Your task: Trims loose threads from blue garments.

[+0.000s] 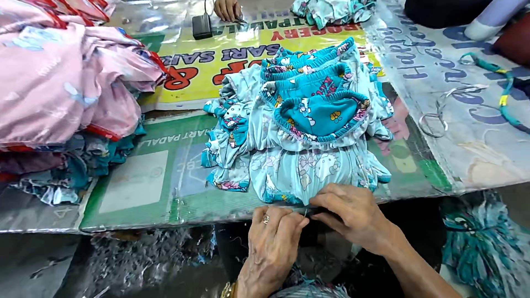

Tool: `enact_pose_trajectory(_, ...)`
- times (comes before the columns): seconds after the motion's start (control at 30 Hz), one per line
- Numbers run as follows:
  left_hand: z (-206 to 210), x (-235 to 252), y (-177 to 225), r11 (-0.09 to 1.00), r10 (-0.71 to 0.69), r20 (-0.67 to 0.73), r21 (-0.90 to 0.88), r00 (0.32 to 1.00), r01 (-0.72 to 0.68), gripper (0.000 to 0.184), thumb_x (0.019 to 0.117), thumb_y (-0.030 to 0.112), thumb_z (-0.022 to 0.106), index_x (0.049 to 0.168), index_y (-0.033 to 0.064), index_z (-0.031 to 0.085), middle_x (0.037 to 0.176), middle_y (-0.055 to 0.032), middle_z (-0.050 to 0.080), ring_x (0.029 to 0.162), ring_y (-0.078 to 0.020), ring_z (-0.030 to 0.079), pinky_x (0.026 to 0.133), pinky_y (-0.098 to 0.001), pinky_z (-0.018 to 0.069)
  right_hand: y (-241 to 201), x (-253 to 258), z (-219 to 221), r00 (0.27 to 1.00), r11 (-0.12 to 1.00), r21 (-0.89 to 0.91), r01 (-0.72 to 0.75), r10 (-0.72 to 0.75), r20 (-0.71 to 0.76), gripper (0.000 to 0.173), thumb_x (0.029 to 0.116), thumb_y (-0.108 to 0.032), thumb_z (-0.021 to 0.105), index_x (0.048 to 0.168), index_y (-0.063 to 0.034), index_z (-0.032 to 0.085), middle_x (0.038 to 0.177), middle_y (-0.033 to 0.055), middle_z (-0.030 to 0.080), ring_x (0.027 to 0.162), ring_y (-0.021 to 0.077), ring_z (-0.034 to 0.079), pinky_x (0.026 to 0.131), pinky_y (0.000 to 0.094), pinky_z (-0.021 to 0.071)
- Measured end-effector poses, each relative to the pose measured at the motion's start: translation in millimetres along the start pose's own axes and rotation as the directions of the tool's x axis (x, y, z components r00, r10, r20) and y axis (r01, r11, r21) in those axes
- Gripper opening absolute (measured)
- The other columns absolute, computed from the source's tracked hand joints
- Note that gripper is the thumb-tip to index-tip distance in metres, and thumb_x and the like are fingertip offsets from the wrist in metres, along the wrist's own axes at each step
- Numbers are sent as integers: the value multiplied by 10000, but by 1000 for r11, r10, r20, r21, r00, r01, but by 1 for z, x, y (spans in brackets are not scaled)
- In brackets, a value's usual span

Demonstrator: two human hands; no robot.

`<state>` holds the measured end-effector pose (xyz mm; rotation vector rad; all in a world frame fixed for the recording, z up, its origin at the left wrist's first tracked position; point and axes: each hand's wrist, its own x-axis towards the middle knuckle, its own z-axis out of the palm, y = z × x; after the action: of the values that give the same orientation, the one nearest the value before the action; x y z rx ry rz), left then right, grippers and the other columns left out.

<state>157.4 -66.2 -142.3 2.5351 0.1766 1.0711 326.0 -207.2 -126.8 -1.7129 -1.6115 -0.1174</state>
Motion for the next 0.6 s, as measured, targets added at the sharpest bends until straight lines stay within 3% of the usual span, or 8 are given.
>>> enact_pose_trajectory(0.13, 9, 1, 6, 997, -68, -59, -48, 996, 65, 206, 1062, 301, 549, 976, 137, 638, 901, -10, 665, 875, -113, 627, 839, -268, 476, -3, 0, 9, 997, 993, -117, 18, -27, -77, 213, 1039, -285, 608, 1031, -106, 724, 919, 62, 732, 774, 167, 688, 617, 289, 526)
enact_pose_trajectory(0.33, 11, 2, 4, 973, -191, -71, -143, 979, 179, 225, 1060, 295, 551, 947, 118, 632, 884, -4, 656, 839, -69, 628, 759, -199, 503, -1, -4, 7, 994, 998, -56, -20, 14, -111, 235, 1014, -315, 651, 1064, -94, 712, 944, 75, 728, 831, 139, 696, 693, 254, 555)
enact_pose_trajectory(0.43, 14, 1, 8, 973, -172, -74, -170, 982, 157, 216, 1061, 300, 551, 955, 126, 622, 888, 2, 659, 844, -69, 633, 770, -218, 502, -6, -3, 12, 994, 984, -175, -18, -2, -113, 214, 1034, -292, 610, 1037, -108, 721, 927, 65, 735, 777, 163, 691, 633, 286, 533)
enact_pose_trajectory(0.6, 21, -1, 14, 976, -150, -51, -166, 987, 140, 203, 1057, 284, 557, 957, 124, 633, 891, -6, 668, 844, -85, 642, 779, -235, 512, -8, -4, 18, 988, 977, -215, -15, -19, -156, 183, 1038, -230, 595, 1023, -109, 733, 916, 63, 742, 759, 170, 683, 633, 296, 519)
